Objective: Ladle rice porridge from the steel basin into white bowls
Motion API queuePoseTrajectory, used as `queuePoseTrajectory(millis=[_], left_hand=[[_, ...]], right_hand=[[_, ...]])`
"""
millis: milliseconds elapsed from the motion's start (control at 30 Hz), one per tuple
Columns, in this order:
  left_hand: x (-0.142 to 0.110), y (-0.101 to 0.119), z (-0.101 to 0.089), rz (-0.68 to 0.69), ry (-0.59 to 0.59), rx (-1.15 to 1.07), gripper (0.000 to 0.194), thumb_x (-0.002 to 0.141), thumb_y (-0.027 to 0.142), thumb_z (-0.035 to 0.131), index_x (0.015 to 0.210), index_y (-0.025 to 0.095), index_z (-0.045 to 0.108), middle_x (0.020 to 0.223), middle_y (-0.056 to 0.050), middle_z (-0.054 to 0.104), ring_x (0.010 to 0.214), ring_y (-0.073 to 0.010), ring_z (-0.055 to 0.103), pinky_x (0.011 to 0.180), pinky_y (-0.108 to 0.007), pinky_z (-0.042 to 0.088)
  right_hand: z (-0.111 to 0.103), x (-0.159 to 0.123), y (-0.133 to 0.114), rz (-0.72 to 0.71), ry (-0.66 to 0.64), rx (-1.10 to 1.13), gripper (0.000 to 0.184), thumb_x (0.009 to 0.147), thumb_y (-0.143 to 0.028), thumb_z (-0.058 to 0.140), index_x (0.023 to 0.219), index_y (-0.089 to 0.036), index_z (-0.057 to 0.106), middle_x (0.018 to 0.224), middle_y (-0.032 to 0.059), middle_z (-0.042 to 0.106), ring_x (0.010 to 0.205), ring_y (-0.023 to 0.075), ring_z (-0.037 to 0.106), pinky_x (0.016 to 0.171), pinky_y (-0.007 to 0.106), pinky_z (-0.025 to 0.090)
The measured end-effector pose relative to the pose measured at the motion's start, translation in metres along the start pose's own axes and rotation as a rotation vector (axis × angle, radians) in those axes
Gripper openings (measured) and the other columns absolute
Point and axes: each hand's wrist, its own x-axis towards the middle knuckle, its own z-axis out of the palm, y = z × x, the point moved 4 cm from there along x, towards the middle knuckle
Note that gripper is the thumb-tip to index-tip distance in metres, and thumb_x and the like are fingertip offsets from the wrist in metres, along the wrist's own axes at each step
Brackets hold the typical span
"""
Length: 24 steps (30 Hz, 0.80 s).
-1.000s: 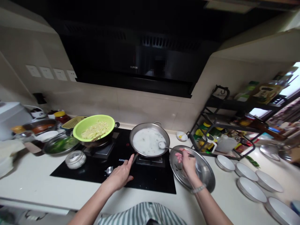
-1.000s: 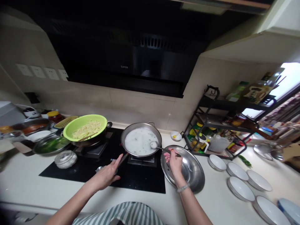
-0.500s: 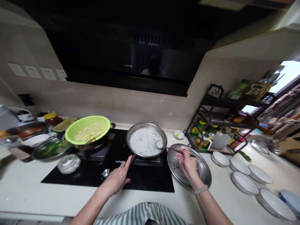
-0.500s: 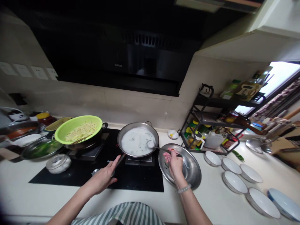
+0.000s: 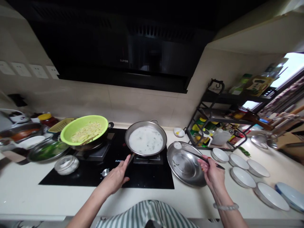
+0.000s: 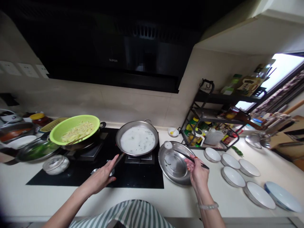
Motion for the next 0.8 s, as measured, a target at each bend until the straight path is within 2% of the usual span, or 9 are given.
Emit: queuePoseTrajectory(millis=[233, 367, 467, 633, 733, 800], left_hand=[[0.002, -0.01, 0.008, 0.018, 0.037, -0.011, 0.092, 0.082, 0.018, 0.054, 0.157, 0.017, 0.001, 0.156, -0.023, 0.033, 0.139, -0.0317, 0.042, 0.107, -0.046, 0.041], [0.001, -0.012, 0.008, 0.052, 0.058, -0.021, 0.09, 0.083, 0.02, 0.053, 0.156, 0.016, 0.002, 0.155, -0.023, 0.035, 0.14, -0.0315, 0.041, 0.109, -0.046, 0.039], [0.002, -0.013, 0.008, 0.07, 0.059, -0.03, 0.09, 0.082, 0.02, 0.053, 0.156, 0.017, 0.001, 0.154, -0.023, 0.036, 0.137, -0.0314, 0.045, 0.107, -0.045, 0.041], [0.002, -0.012, 0.006, 0.088, 0.073, -0.034, 0.092, 0.082, 0.019, 0.051, 0.156, 0.022, -0.003, 0.152, -0.019, 0.042, 0.132, -0.03, 0.051, 0.104, -0.042, 0.044], [0.001, -0.009, 0.003, 0.087, 0.053, -0.025, 0.092, 0.082, 0.017, 0.051, 0.156, 0.021, -0.004, 0.155, -0.02, 0.037, 0.136, -0.0289, 0.047, 0.107, -0.042, 0.041], [0.0, -0.006, 0.001, 0.079, 0.035, -0.021, 0.093, 0.081, 0.016, 0.052, 0.156, 0.02, -0.004, 0.157, -0.019, 0.034, 0.138, -0.0287, 0.044, 0.109, -0.042, 0.039]], right_hand=[[-0.036, -0.002, 0.012, -0.076, 0.039, -0.191, 0.041, 0.062, -0.045, 0.073, 0.084, -0.012, 0.064, 0.056, 0.0074, 0.068, 0.043, 0.0159, 0.055, 0.036, 0.023, 0.038], [-0.043, -0.01, 0.013, -0.165, -0.056, -0.397, 0.047, 0.07, -0.054, 0.068, 0.092, -0.013, 0.065, 0.062, 0.0063, 0.069, 0.043, 0.0165, 0.054, 0.04, 0.028, 0.042], [-0.047, -0.015, 0.013, -0.226, -0.121, -0.46, 0.052, 0.072, -0.058, 0.066, 0.097, -0.012, 0.066, 0.063, 0.0058, 0.068, 0.043, 0.016, 0.052, 0.041, 0.03, 0.044], [-0.052, -0.024, 0.002, -0.413, -0.195, -0.495, 0.044, 0.076, -0.051, 0.067, 0.102, -0.016, 0.07, 0.076, 0.0086, 0.072, 0.054, 0.0183, 0.059, 0.048, 0.031, 0.049], [-0.054, -0.03, -0.008, -0.575, -0.264, -0.546, 0.032, 0.072, -0.04, 0.072, 0.097, -0.021, 0.075, 0.087, 0.0099, 0.074, 0.066, 0.0214, 0.065, 0.063, 0.036, 0.055], [-0.053, -0.033, -0.008, -0.608, -0.337, -0.565, 0.029, 0.068, -0.035, 0.075, 0.094, -0.023, 0.076, 0.092, 0.0101, 0.075, 0.078, 0.0245, 0.068, 0.076, 0.039, 0.055]])
